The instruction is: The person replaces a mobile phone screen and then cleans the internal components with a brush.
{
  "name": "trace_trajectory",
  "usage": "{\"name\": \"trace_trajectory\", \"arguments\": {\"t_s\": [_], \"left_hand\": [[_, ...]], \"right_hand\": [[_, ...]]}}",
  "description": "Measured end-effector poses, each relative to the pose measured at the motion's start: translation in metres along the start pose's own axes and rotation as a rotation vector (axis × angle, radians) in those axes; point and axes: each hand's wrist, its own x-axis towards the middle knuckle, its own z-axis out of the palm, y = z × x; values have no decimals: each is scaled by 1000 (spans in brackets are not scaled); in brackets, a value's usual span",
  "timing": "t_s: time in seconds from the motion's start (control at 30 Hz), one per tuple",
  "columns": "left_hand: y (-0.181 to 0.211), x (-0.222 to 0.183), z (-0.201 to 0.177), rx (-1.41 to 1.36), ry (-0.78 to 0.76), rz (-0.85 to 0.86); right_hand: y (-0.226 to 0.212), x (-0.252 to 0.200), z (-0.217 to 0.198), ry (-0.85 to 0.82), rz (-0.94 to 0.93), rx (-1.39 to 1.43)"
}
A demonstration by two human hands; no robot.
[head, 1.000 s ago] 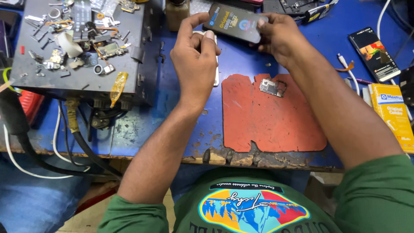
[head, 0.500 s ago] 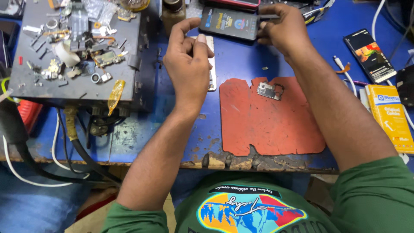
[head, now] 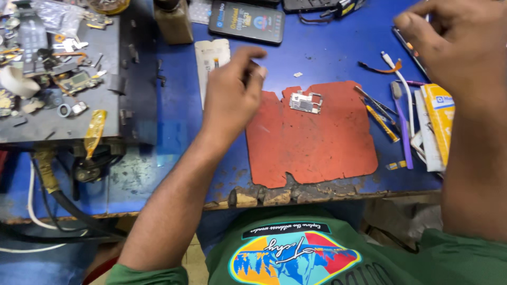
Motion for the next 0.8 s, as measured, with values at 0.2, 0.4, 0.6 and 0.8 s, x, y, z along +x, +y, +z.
{"name": "trace_trajectory", "arguments": {"t_s": [0.2,0.4,0.6,0.8], "left_hand": [[5,-13,37,234,-333,262],[8,-16,50,285,-476,269],[18,-17,27,286,-561,258],[24,-12,25,134,-612,130]], "right_hand": [[21,-50,-27,-10,155,256],[12,-97,12,-94,43,-99],[15,-119,29,-107,219,-431],[9,-109,32,9,271,-285]]}}
